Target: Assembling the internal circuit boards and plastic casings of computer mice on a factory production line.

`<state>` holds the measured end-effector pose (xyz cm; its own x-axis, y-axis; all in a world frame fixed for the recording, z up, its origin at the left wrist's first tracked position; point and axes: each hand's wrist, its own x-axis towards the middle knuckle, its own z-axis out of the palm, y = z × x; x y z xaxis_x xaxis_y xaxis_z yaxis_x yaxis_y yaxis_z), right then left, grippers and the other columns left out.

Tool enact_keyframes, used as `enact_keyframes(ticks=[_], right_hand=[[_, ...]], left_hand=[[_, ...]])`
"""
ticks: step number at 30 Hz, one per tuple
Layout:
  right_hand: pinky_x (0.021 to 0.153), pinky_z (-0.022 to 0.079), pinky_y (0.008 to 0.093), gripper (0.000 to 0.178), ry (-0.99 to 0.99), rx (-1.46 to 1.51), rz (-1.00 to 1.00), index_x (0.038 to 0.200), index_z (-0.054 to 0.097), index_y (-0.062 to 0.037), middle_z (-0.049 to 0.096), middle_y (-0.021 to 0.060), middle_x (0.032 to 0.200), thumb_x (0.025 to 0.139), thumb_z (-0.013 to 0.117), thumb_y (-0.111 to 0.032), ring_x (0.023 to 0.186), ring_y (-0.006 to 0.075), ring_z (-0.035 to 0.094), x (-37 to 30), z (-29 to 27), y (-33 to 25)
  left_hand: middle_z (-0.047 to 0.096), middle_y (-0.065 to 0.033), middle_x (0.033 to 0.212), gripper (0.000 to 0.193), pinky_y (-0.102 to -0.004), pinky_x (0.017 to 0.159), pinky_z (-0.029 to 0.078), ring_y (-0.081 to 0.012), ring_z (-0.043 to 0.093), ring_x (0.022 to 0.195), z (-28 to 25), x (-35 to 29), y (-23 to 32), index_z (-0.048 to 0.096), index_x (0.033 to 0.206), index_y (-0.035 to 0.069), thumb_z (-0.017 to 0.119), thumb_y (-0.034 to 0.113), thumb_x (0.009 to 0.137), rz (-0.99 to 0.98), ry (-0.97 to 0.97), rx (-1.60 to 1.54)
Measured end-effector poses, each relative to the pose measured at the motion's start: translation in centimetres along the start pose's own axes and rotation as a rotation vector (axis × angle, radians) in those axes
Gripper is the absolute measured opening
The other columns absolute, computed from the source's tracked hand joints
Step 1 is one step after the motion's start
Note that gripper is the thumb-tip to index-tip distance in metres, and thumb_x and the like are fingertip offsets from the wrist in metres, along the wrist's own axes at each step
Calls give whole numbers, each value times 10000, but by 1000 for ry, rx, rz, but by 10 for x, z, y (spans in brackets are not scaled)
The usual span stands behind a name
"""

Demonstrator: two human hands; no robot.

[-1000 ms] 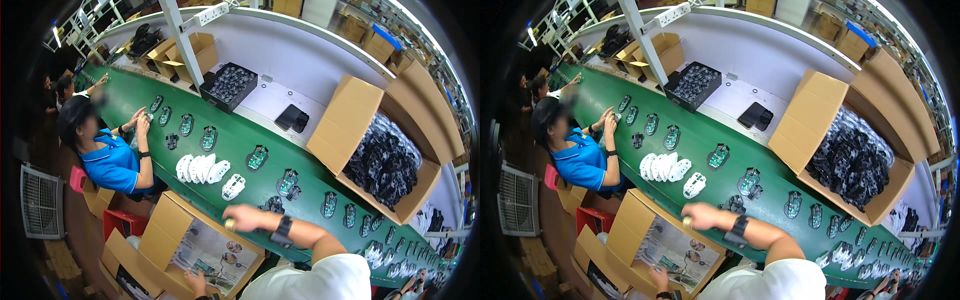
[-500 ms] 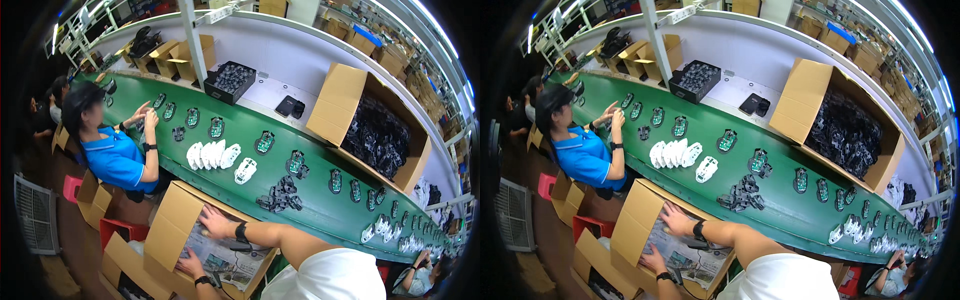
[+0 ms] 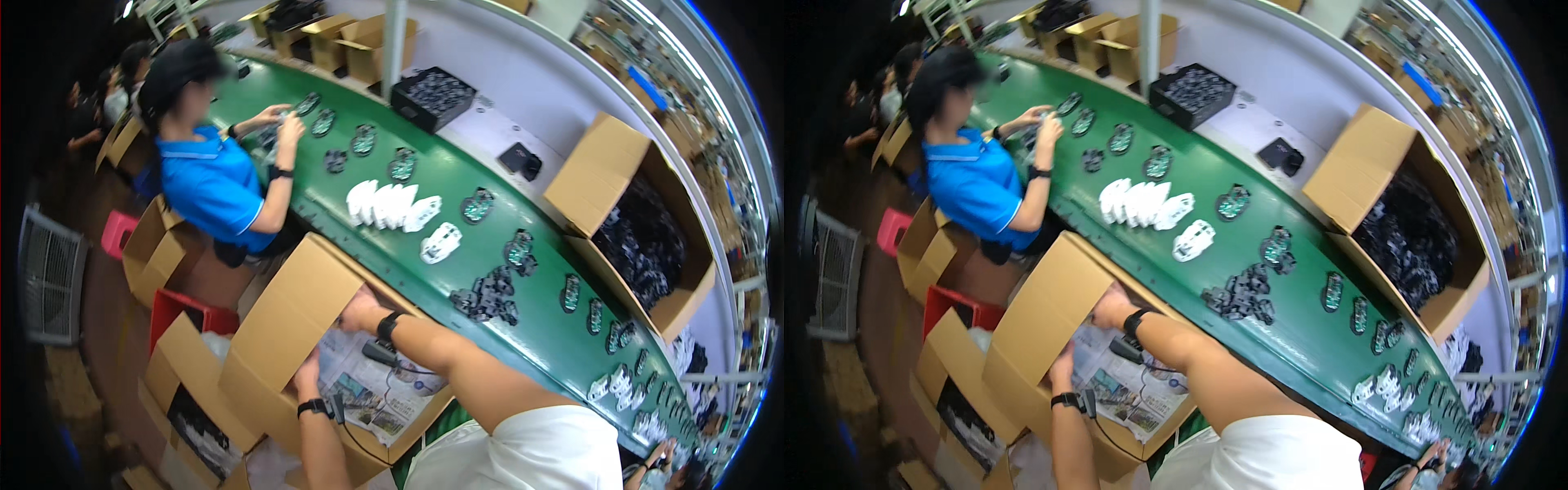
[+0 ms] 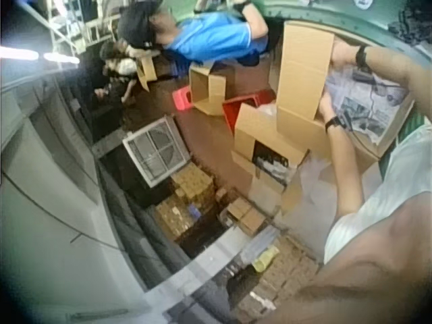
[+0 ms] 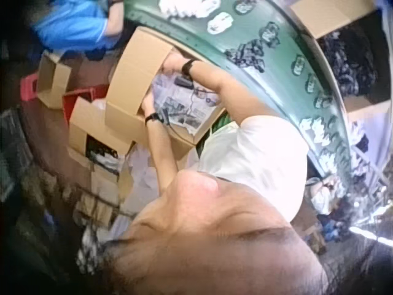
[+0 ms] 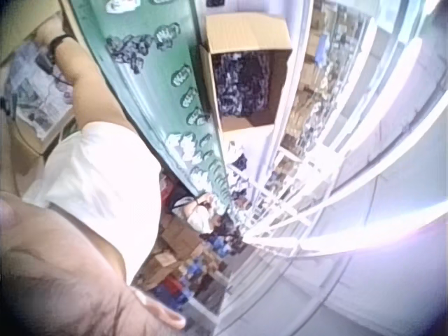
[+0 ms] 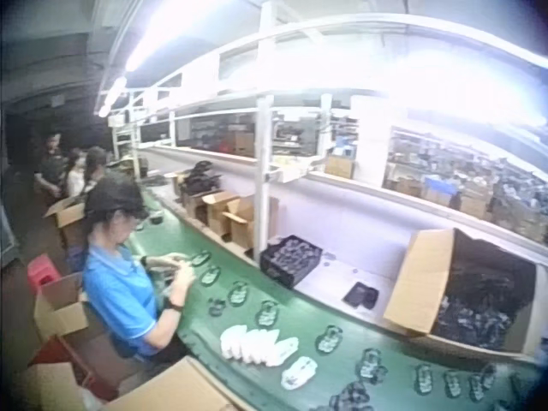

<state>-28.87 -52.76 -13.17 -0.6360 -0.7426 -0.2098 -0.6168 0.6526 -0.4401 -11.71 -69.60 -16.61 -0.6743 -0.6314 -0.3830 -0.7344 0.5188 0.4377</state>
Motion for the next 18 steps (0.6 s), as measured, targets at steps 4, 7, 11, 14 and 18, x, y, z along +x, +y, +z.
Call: enact_keyframes(ticks=[4, 7, 11, 14, 18], right_hand=[[1186, 246, 531, 691, -105, -45, 16, 1416, 563, -206, 516, 104, 1494, 749, 684, -339, 1441, 301, 390, 9, -8, -8], [1183, 272, 510, 605, -58, -173, 17, 1410, 574, -227, 524, 73, 1493, 813, 655, -283, 1436, 281, 407, 13, 2, 0], [1213, 254, 456, 533, -105, -474, -138, 1495, 486, -167, 354, 25, 1619, 971, 512, -264, 1506, 255, 277, 29, 11, 43], [1226, 204, 506, 588, 1, -461, -114, 1556, 370, -175, 271, 98, 1649, 1009, 446, -374, 1522, 295, 220, 47, 11, -2], [1223, 205, 506, 593, 8, -626, -69, 1566, 341, -153, 250, 78, 1659, 1025, 412, -385, 1529, 294, 196, 55, 28, 28]], left_hand=[[581, -181, 1406, 634, -445, 1084, 412, -384, 523, 1303, 6, 22, -31, 574, 1367, 50, 587, 517, 938, 149, 5, -31], [609, -176, 1367, 553, -439, 1065, 427, -373, 548, 1268, -1, 28, -15, 600, 1326, 47, 610, 432, 929, 71, -59, 70], [622, -163, 1346, 489, -435, 1057, 435, -353, 554, 1263, -5, 28, 31, 615, 1312, 71, 623, 365, 922, 71, -165, 130], [592, -155, 1390, 497, -439, 1082, 420, -358, 531, 1291, 1, 35, -27, 588, 1352, 73, 583, 374, 957, 214, 44, 272], [514, -156, 1477, 520, -442, 1128, 372, -354, 472, 1355, 13, 36, -3, 525, 1426, 76, 505, 383, 1007, 240, 67, 267]])
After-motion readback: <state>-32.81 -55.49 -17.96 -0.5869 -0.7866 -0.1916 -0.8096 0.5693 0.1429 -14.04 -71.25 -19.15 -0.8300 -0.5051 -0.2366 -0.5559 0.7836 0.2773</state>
